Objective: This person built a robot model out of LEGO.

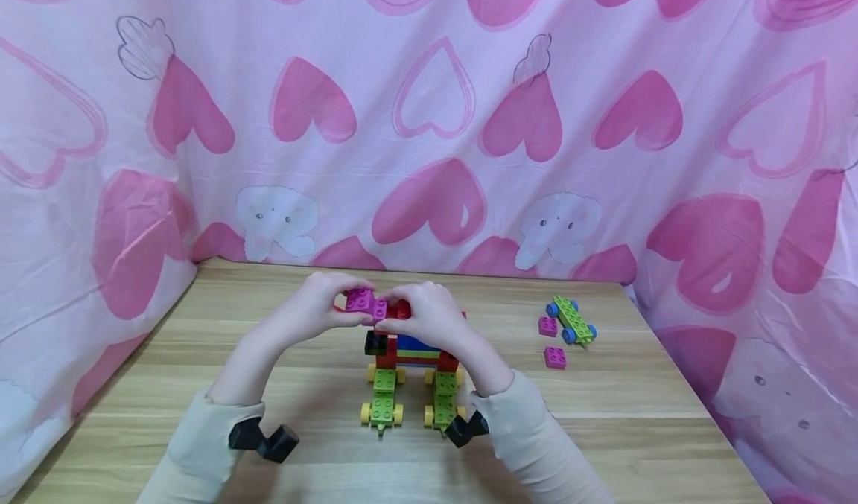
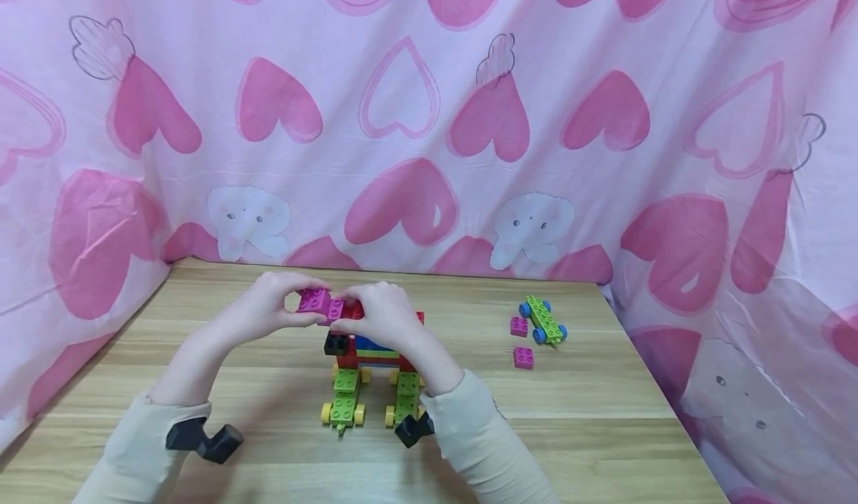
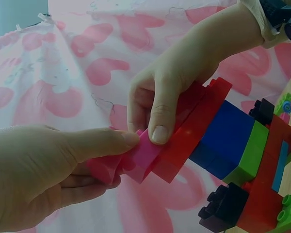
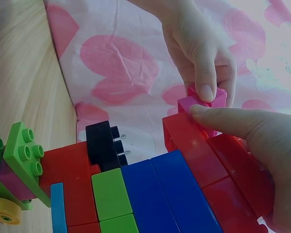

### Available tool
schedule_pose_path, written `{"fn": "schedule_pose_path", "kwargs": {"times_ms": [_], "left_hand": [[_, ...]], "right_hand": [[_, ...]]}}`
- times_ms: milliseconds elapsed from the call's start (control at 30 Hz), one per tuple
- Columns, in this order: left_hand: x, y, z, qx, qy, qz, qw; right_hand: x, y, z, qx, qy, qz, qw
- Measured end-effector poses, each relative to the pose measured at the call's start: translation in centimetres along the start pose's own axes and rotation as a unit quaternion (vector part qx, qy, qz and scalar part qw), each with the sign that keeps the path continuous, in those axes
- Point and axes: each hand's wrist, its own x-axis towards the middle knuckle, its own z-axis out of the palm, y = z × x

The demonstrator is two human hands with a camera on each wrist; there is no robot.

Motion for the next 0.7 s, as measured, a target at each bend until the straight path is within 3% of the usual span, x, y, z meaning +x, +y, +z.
{"fn": "schedule_pose_path", "kwargs": {"times_ms": [200, 700], "left_hand": [[0.07, 0.01, -0.17, -0.016, -0.022, -0.001, 0.9996], [-0.16, 0.35, 0.01, 0.030, -0.038, -0.025, 0.9985]], "right_hand": [[0.04, 0.04, 0.11, -0.018, 0.000, -0.002, 1.000], [0.09, -0.01, 0.07, -0.020, 0.001, -0.001, 1.000]]}}
